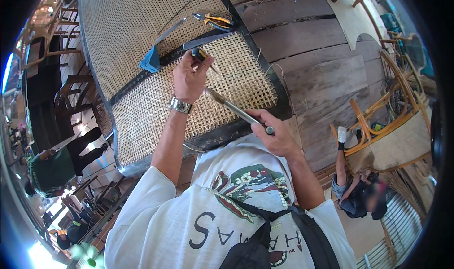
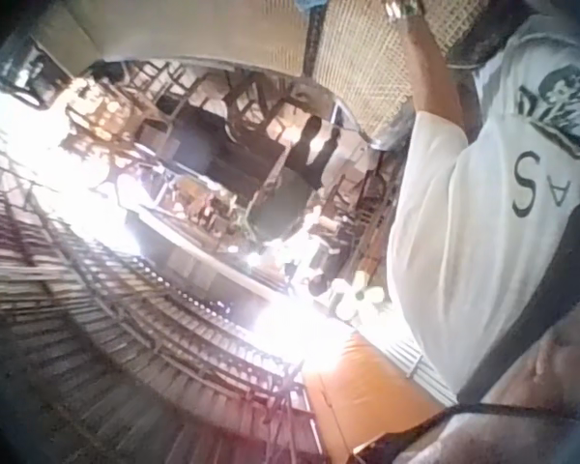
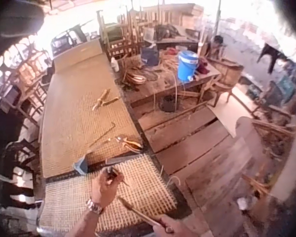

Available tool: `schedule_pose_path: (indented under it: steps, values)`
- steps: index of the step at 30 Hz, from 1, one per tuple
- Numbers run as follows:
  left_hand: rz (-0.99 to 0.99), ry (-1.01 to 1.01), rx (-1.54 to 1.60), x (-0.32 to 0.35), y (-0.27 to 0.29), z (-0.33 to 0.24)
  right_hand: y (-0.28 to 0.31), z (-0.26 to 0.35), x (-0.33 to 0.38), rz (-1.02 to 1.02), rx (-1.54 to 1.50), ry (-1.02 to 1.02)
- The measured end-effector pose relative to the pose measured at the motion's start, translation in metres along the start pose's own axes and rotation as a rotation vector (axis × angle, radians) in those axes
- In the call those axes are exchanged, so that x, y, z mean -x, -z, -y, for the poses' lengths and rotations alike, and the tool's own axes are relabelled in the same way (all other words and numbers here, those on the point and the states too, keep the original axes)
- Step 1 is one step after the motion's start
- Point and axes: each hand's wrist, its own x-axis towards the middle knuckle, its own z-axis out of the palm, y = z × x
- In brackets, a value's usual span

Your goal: Using a screwdriver and hammer to secure rattan weaving onto a chair frame.

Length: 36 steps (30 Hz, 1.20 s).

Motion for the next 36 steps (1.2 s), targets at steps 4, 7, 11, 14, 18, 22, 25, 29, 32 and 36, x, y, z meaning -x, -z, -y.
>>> schedule_pose_path:
  steps: [4, 7, 11, 14, 18, 22, 25, 29, 32, 36]
  values:
    - [0.024, -0.049, -0.033, 0.002, -0.006, -0.003, -0.004, -0.001, -0.015, 0.019, 0.042, 0.071]
    - [0.001, -0.08, -0.042, 0.002, -0.008, -0.003, -0.006, -0.005, -0.022, -0.055, 0.003, 0.044]
    - [-0.036, -0.094, 0.029, -0.004, -0.006, -0.003, 0.001, -0.007, -0.009, -0.075, -0.047, 0.019]
    - [-0.036, -0.104, 0.041, -0.011, -0.011, -0.003, 0.006, -0.007, 0.002, -0.139, -0.184, -0.008]
    - [0.082, -0.171, -0.038, -0.021, -0.023, -0.002, 0.015, -0.008, -0.016, -0.292, -0.192, -0.007]
    - [0.184, -0.206, -0.149, -0.023, -0.022, -0.003, 0.017, -0.007, -0.033, -0.195, -0.174, -0.001]
    - [0.114, -0.224, -0.019, -0.019, -0.011, -0.002, 0.019, -0.004, -0.014, -0.269, -0.254, -0.012]
    - [-0.076, -0.09, 0.162, -0.015, 0.005, 0.009, 0.021, -0.003, 0.007, -0.299, -0.352, -0.079]
    - [-0.04, -0.018, 0.167, -0.011, 0.005, 0.018, 0.016, -0.006, 0.001, -0.294, -0.311, -0.107]
    - [-0.056, -0.062, 0.072, -0.011, 0.001, 0.023, 0.003, -0.008, -0.011, -0.092, -0.131, -0.044]
